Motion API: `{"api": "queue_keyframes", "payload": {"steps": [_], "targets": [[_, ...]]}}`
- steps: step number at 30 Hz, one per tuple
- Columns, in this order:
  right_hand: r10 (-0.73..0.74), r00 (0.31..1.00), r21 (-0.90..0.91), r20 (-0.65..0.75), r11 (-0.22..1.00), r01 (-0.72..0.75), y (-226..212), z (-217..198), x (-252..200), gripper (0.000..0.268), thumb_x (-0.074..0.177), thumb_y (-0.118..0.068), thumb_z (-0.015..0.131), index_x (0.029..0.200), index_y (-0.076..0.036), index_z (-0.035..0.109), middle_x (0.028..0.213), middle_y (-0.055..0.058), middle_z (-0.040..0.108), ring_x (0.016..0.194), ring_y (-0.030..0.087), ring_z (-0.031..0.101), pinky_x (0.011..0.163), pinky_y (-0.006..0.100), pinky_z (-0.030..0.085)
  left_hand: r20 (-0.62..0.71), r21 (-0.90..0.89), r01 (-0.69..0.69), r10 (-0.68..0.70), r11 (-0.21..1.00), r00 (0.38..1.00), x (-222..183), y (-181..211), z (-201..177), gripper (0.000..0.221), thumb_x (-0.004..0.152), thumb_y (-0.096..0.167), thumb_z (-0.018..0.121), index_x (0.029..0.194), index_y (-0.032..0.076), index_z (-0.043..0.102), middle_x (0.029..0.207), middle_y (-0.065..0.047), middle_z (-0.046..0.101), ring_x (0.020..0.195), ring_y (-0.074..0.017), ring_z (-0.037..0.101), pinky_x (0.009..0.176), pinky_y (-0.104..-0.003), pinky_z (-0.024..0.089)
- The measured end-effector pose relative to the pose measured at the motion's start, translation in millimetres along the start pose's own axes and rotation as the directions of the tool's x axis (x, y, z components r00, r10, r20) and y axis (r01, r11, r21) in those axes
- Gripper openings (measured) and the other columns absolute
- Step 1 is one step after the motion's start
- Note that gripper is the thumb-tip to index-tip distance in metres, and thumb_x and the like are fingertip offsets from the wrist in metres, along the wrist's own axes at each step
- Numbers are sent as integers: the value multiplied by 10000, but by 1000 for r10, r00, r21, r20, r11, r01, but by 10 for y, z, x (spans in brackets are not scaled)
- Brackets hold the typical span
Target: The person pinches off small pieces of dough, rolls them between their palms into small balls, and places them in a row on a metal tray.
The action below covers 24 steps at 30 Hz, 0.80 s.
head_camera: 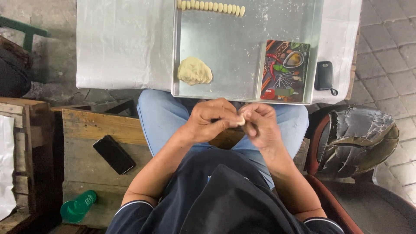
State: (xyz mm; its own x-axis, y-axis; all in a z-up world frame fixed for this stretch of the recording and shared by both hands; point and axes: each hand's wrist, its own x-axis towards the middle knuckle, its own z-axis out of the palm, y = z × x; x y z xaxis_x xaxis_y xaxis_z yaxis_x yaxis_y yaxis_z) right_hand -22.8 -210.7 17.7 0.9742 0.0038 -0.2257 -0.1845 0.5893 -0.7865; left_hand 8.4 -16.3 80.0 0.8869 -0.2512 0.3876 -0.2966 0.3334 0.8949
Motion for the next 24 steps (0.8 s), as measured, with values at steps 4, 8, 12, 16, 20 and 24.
{"api": "queue_keyframes", "payload": {"steps": [4,8,12,16,20,24], "targets": [[163,987,118,-10,980,-161,59,45,-12,54,903,64,637,871,95,667,666,207,611,281,87,438,248,202,321,17,-85,91,-90,992,996,-8,-28,-51,105,839,59,863,919,39,798,863,-75,701,777,-144,676,648,-300,566],[190,974,31,-126,982,-188,107,65,-9,162,957,7,642,811,76,650,586,222,552,296,129,449,262,208,294,-37,-6,35,-35,999,999,-33,-106,-25,286,885,60,834,1168,56,789,930,-65,711,764,-121,685,645,-231,553],[139,978,-6,-155,990,-141,-79,331,-63,268,1035,-96,600,802,6,689,720,252,677,358,141,488,290,203,309,-79,132,-8,19,991,997,-48,-122,-23,210,898,29,810,1108,44,805,969,-101,709,765,-155,715,604,-257,557],[2,999,-226,40,974,7,-166,384,-108,213,981,-93,662,1079,79,740,772,227,670,444,139,553,332,201,386,-161,127,-5,26,992,987,-90,-190,-67,167,896,-43,782,1055,7,797,955,-121,696,723,-183,743,595,-271,583],[-284,946,-524,155,788,323,-287,517,-139,287,867,89,772,1150,79,725,1023,232,731,547,123,638,393,199,486,-199,68,61,-47,996,979,-172,-322,-87,150,900,-43,780,1042,-1,799,918,-133,712,750,-176,720,629,-289,585],[-211,977,-463,37,863,204,-225,442,-131,150,885,102,737,1036,99,733,902,216,732,472,136,603,363,225,467,-162,-14,115,-116,993,980,-153,-229,-63,110,903,-72,762,1003,-36,785,895,-162,723,699,-162,685,601,-295,590]]}}
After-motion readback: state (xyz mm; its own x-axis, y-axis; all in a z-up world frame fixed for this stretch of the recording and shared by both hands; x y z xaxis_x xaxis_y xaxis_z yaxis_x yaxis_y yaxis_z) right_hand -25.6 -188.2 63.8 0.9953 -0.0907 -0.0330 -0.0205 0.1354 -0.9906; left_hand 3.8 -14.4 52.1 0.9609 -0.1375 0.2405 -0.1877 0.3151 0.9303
